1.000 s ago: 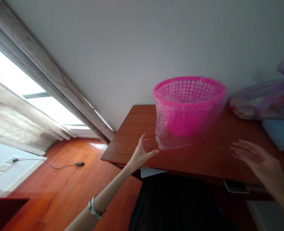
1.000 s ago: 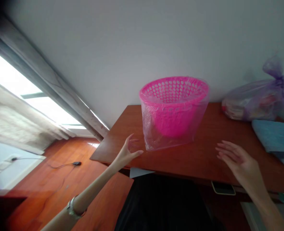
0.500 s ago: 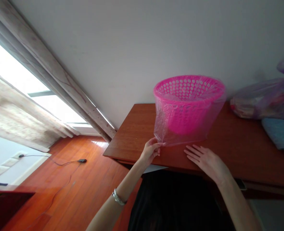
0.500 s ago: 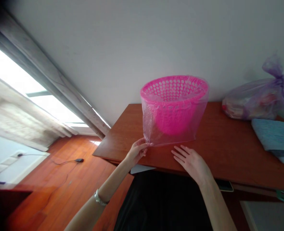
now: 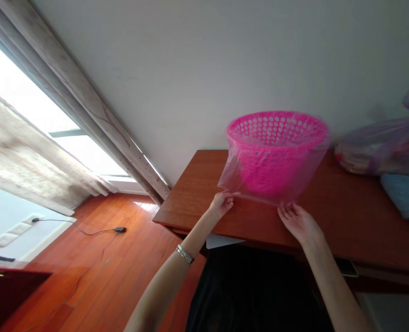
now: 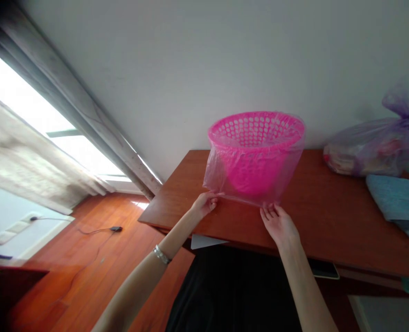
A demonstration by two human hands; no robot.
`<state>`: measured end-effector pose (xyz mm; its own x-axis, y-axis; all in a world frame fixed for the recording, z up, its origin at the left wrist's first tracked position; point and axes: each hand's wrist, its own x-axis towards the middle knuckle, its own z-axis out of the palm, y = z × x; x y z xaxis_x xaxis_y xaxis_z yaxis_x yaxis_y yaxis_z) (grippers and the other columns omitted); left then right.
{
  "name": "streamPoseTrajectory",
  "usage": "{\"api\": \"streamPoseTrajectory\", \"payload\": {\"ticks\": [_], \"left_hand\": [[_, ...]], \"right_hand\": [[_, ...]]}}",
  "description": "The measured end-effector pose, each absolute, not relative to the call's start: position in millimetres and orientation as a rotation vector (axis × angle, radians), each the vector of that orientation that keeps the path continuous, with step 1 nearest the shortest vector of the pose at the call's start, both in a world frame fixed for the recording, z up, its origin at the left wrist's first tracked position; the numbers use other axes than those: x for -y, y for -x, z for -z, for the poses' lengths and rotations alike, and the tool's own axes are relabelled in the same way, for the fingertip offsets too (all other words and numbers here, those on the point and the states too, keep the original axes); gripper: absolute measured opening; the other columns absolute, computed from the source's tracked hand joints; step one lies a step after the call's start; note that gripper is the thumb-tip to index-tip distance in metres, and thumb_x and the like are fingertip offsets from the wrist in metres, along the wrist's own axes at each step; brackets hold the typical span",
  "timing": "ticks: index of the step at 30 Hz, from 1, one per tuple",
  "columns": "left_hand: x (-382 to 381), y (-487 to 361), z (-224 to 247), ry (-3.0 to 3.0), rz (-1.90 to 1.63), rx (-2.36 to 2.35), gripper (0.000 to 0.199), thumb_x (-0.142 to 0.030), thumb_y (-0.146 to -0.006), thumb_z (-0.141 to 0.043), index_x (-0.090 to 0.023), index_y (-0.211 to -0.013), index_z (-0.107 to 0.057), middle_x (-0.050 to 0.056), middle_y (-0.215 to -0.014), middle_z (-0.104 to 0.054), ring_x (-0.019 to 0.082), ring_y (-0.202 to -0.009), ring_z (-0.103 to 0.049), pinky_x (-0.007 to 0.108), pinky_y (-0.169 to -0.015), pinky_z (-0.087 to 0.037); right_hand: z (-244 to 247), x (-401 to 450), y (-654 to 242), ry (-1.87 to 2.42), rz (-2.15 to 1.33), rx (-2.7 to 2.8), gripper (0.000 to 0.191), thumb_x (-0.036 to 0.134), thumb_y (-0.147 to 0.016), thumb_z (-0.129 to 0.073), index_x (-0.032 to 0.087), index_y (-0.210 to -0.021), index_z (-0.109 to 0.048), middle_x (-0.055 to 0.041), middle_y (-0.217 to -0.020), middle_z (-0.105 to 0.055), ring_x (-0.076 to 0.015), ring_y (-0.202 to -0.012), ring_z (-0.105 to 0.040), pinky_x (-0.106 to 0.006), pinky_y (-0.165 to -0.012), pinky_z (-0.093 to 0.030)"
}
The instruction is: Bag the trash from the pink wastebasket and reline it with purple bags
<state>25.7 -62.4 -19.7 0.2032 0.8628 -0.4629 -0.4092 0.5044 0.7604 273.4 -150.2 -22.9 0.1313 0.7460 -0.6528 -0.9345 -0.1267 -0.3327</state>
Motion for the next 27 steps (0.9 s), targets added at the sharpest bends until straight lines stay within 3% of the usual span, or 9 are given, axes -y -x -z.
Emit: {"api": "streamPoseTrajectory", "payload": {"ticks": [6, 10, 14, 17, 20, 25, 27], "left_hand": [[51, -24, 15, -0.464, -0.886, -0.915, 0.025, -0.001, -0.069, -0.051, -0.013, -0.091, -0.053, 0.012, -0.096, -0.069, 0.009, -0.057, -0.060, 0.017, -0.048, -0.048], [40, -11, 10, -0.288, -0.927, -0.816, 0.018, -0.021, -0.078, -0.045, -0.012, -0.088, -0.057, 0.013, -0.084, -0.068, 0.014, -0.060, -0.061, 0.022, -0.048, -0.049], [21, -3, 11, -0.448, -1.001, -0.966, 0.029, -0.041, -0.085, -0.045, -0.015, -0.080, -0.057, 0.007, -0.069, -0.063, 0.008, -0.047, -0.049, 0.018, -0.041, -0.040], [7, -5, 13, -0.659, -0.944, -1.184, 0.018, -0.031, -0.082, -0.058, -0.016, -0.073, -0.056, -0.001, -0.055, -0.054, 0.005, -0.039, -0.041, 0.016, -0.039, -0.034], [-6, -11, 12, -0.807, -0.902, -1.238, 0.009, -0.020, -0.076, -0.066, -0.013, -0.082, -0.062, 0.000, -0.056, -0.058, 0.007, -0.039, -0.046, 0.017, -0.038, -0.031], [-29, -17, 4, -1.169, -0.914, -1.409, 0.056, -0.021, -0.070, -0.075, -0.012, -0.122, -0.055, 0.000, -0.057, -0.060, 0.010, -0.040, -0.049, 0.020, -0.043, -0.033], [-39, -17, 2, -1.470, -0.853, -1.484, 0.052, -0.022, -0.072, -0.072, -0.011, -0.120, -0.057, 0.003, -0.063, -0.063, 0.013, -0.048, -0.055, 0.024, -0.049, -0.040]], "right_hand": [[29, 151, -313, 0.872, -1.343, -0.171, 0.017, 0.016, -0.088, -0.041, 0.022, -0.095, -0.055, -0.0026, -0.099, -0.062, -0.0113, -0.097, -0.064, -0.030, -0.085, -0.059], [40, 138, -342, 0.987, -1.346, 0.045, 0.013, 0.033, -0.087, -0.044, 0.024, -0.093, -0.053, -0.0063, -0.107, -0.059, -0.0133, -0.099, -0.063, -0.032, -0.091, -0.056], [58, 116, -363, 1.193, -1.141, 0.343, 0.009, 0.029, -0.078, -0.052, 0.025, -0.086, -0.050, -0.0062, -0.097, -0.062, -0.0171, -0.092, -0.065, -0.038, -0.091, -0.055], [63, 101, -372, 1.347, -0.914, 0.555, 0.023, 0.028, -0.069, -0.060, 0.024, -0.091, -0.054, -0.0064, -0.094, -0.065, -0.0217, -0.089, -0.065, -0.042, -0.087, -0.055], [60, 89, -379, 1.700, -0.618, 0.903, 0.033, 0.031, -0.069, -0.062, 0.020, -0.100, -0.061, -0.0096, -0.093, -0.067, -0.0260, -0.090, -0.065, -0.045, -0.088, -0.052], [60, 72, -385, 2.029, -0.298, 1.316, 0.043, 0.034, -0.079, -0.052, 0.015, -0.116, -0.060, -0.0127, -0.098, -0.068, -0.0283, -0.096, -0.064, -0.044, -0.089, -0.049], [62, 68, -384, 2.071, -0.273, 1.338, 0.045, 0.036, -0.081, -0.051, 0.016, -0.121, -0.058, -0.0124, -0.099, -0.068, -0.0283, -0.096, -0.064, -0.043, -0.085, -0.049]]}}
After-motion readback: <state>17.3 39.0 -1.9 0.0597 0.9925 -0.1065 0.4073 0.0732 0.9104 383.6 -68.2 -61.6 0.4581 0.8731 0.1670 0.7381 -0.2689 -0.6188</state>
